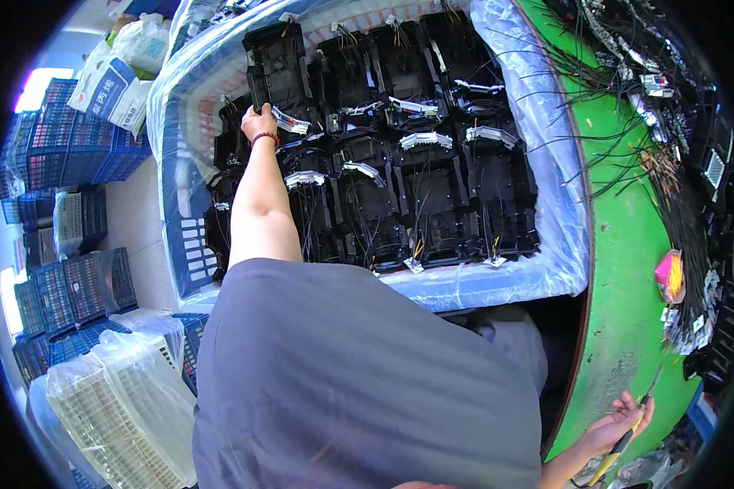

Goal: Soldering wires to electronic components and assembling them into plastic housings.

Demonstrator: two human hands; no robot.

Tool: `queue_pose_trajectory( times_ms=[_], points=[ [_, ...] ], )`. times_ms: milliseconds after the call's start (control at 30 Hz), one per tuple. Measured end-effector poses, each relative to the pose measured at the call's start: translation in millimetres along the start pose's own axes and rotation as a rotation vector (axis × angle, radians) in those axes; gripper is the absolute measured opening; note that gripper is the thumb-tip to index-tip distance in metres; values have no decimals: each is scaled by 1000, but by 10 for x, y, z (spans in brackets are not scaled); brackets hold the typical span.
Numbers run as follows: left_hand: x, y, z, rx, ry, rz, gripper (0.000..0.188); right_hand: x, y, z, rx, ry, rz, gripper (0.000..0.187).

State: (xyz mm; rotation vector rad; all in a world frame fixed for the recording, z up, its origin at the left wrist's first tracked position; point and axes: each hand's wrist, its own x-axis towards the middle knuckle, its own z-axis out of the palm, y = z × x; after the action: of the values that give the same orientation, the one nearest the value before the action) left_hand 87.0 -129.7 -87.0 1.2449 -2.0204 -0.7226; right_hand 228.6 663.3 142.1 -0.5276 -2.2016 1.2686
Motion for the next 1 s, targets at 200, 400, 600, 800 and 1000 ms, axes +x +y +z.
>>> queue_pose_trajectory(
  times_ms=[200,400,600,800,1000],
  points=[
    [-64,-207,128,90,17,76,24,-24,-36,132,-39,-4,13,41],
    [67,-175,122,131,-119,9,30,-31,-21,156,-60,-57,11,41],
    [-90,-237,210,261,-140,49,29,-91,-50,229,-27,-45,23,40],
    [-122,-146,101,469,-174,-68,46,-159,46,148,-17,-29,29,42],
    [-249,-50,125,600,-339,-151,38,-218,208,9,47,-16,77,42]
  ],
)
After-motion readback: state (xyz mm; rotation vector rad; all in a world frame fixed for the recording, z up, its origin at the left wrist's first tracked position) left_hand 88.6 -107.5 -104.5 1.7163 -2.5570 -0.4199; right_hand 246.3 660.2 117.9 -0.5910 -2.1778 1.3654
